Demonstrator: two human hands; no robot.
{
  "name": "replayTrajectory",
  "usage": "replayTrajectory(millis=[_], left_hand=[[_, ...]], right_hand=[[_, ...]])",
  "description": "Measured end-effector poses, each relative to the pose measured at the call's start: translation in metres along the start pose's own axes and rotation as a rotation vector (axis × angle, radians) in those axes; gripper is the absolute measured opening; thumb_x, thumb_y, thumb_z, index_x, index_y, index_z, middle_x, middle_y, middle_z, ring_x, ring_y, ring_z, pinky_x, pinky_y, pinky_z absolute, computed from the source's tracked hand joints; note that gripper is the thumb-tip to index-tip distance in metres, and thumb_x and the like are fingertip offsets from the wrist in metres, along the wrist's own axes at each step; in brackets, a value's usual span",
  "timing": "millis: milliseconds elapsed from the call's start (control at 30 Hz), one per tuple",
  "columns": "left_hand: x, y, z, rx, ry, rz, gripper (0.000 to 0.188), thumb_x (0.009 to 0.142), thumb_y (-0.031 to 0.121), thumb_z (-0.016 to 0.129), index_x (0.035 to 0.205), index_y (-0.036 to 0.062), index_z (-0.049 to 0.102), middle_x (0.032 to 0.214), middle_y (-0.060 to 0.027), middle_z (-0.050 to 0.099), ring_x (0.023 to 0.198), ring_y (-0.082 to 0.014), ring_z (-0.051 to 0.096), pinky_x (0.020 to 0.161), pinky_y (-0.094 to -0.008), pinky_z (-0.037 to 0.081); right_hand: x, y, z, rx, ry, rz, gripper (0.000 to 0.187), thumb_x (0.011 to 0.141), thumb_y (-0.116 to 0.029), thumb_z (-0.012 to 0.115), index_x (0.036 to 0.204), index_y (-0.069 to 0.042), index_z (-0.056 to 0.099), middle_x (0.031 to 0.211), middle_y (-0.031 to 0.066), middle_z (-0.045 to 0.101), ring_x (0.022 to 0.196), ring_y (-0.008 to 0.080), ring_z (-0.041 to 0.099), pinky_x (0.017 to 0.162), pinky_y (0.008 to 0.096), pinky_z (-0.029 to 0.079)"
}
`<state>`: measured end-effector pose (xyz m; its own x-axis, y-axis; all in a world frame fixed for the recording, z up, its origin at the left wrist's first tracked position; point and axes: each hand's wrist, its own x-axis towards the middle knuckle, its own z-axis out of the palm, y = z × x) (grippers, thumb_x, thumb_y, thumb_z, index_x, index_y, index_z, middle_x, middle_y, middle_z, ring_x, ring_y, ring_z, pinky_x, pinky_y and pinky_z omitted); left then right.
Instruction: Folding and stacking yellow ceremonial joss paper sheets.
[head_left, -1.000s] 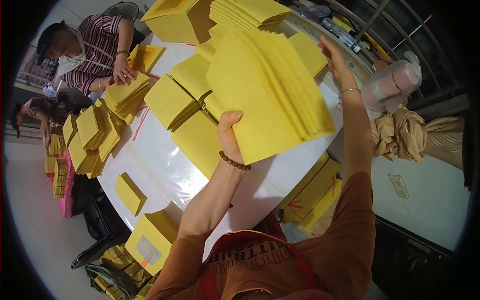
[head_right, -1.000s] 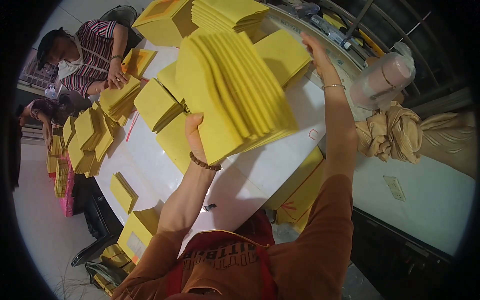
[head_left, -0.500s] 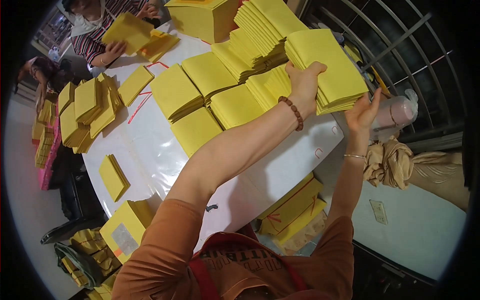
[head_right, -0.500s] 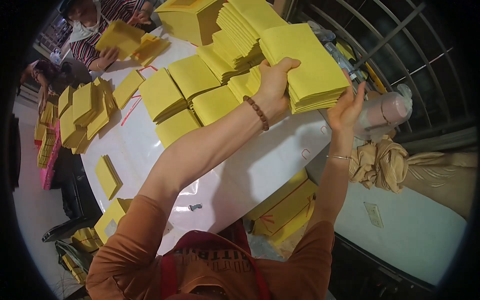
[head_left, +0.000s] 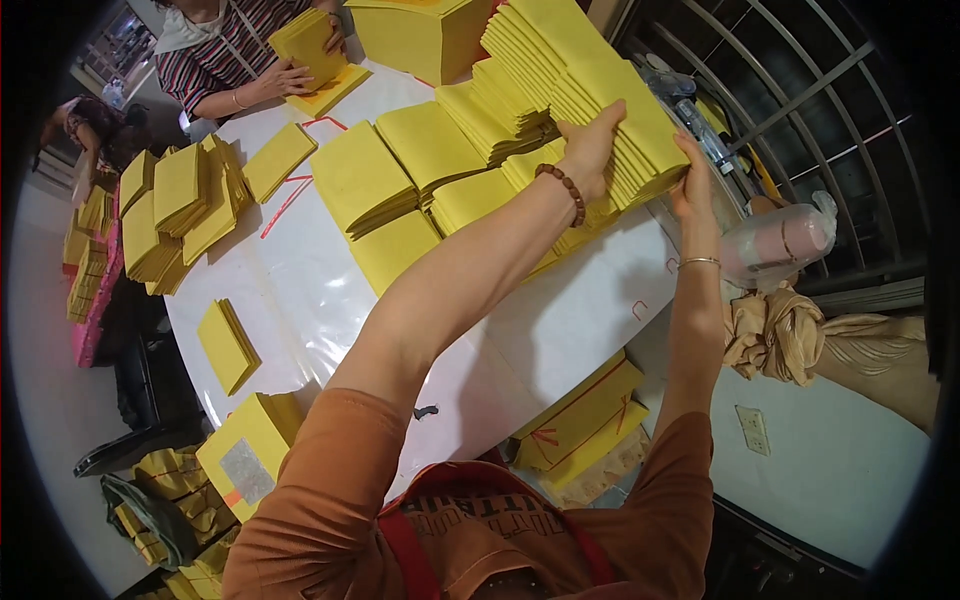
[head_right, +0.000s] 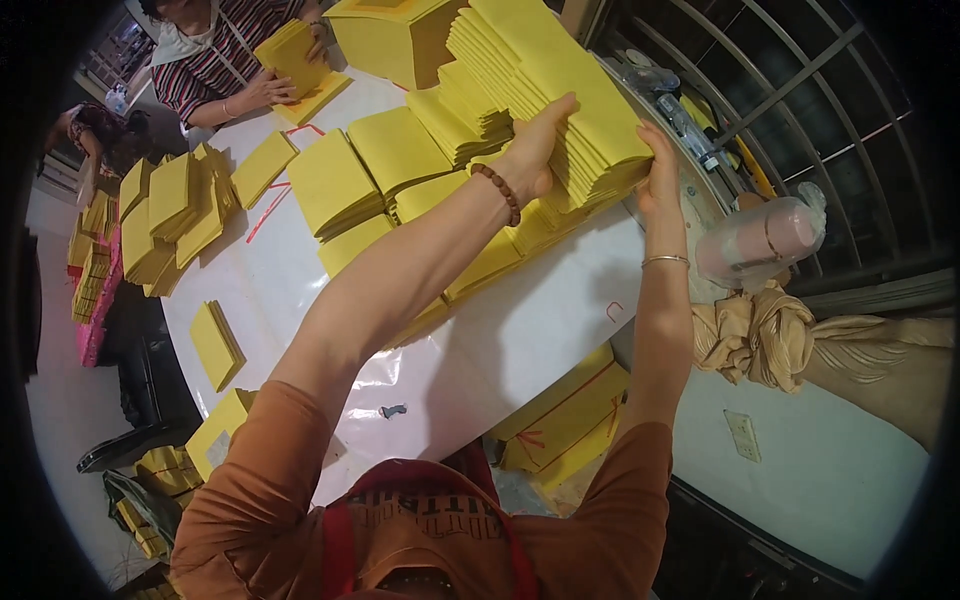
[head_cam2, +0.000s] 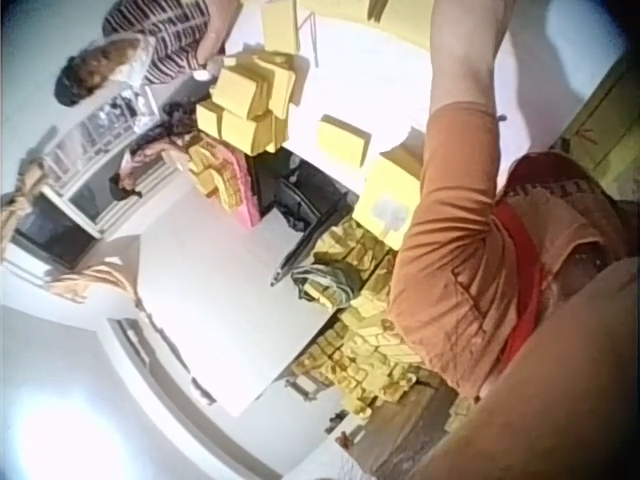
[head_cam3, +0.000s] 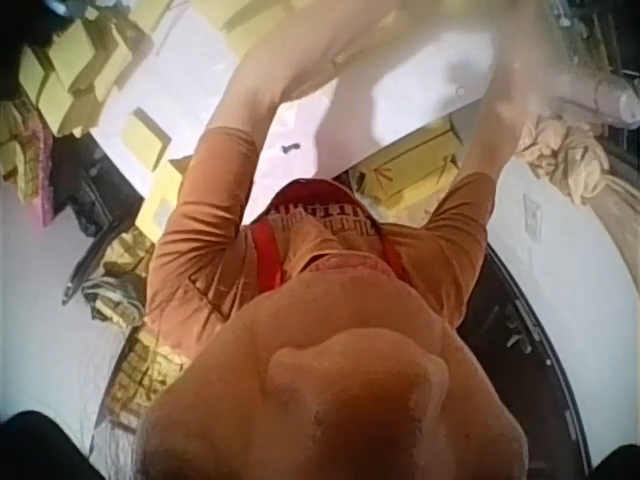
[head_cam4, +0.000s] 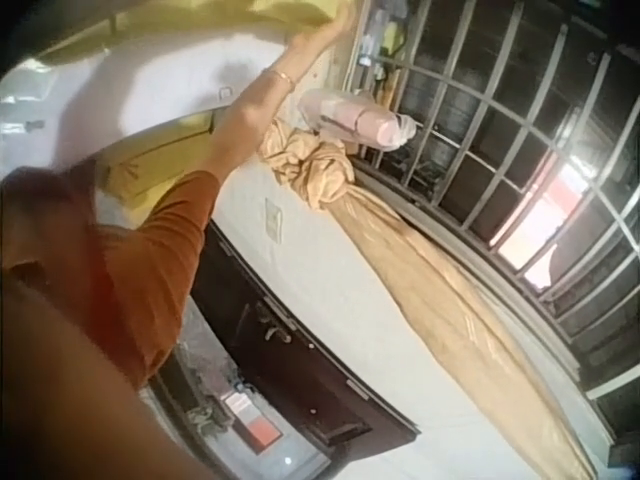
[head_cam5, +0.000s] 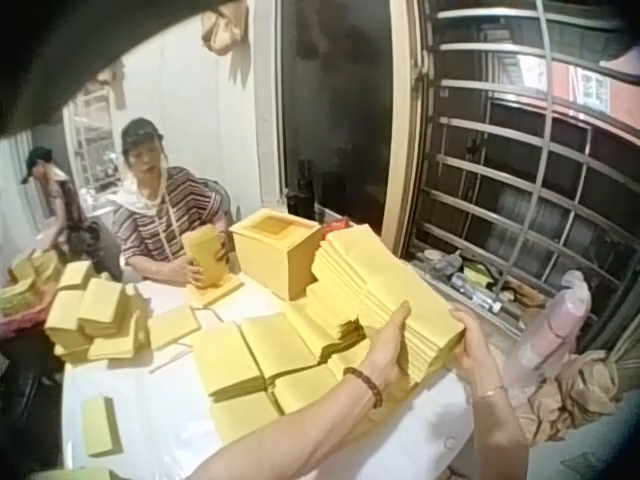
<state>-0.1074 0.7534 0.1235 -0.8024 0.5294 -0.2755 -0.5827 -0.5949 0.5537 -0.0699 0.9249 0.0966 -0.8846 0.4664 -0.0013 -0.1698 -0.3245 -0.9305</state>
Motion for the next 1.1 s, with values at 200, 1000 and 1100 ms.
replayTrajectory(millis=[200,1000,1100], left_hand=[[-0.011,0.013,0.005,0.196,0.115,-0.005,0.042,0.088,0.03,0.054,0.119,0.0031,0.044,0.111,-0.0116,0.056,0.1,-0.0226,0.057,0.077,-0.0441,0.052],[-0.034,0.005,-0.018,0.735,0.331,0.329,0.092,0.074,0.044,0.062,0.137,-0.0041,0.013,0.133,-0.0272,0.024,0.123,-0.0391,0.031,0.102,-0.0385,0.029],[-0.034,0.005,-0.017,0.711,0.327,0.335,0.09,0.075,0.042,0.062,0.136,-0.0045,0.015,0.132,-0.0267,0.025,0.122,-0.0386,0.032,0.102,-0.0379,0.029]], right_hand=[[-0.011,0.004,0.011,0.104,0.09,0.054,0.039,0.081,-0.02,0.057,0.116,-0.002,0.053,0.113,0.0093,0.055,0.107,0.0212,0.051,0.093,0.0321,0.038],[-0.023,0.016,0.011,0.064,0.017,-0.037,0.056,0.087,-0.041,0.054,0.125,-0.001,0.045,0.123,0.0093,0.049,0.119,0.0204,0.042,0.1,0.0324,0.029],[-0.023,0.011,0.005,0.075,0.007,-0.032,0.061,0.088,-0.048,0.049,0.126,0.0,0.044,0.124,0.0093,0.049,0.117,0.0199,0.042,0.099,0.0327,0.03]])
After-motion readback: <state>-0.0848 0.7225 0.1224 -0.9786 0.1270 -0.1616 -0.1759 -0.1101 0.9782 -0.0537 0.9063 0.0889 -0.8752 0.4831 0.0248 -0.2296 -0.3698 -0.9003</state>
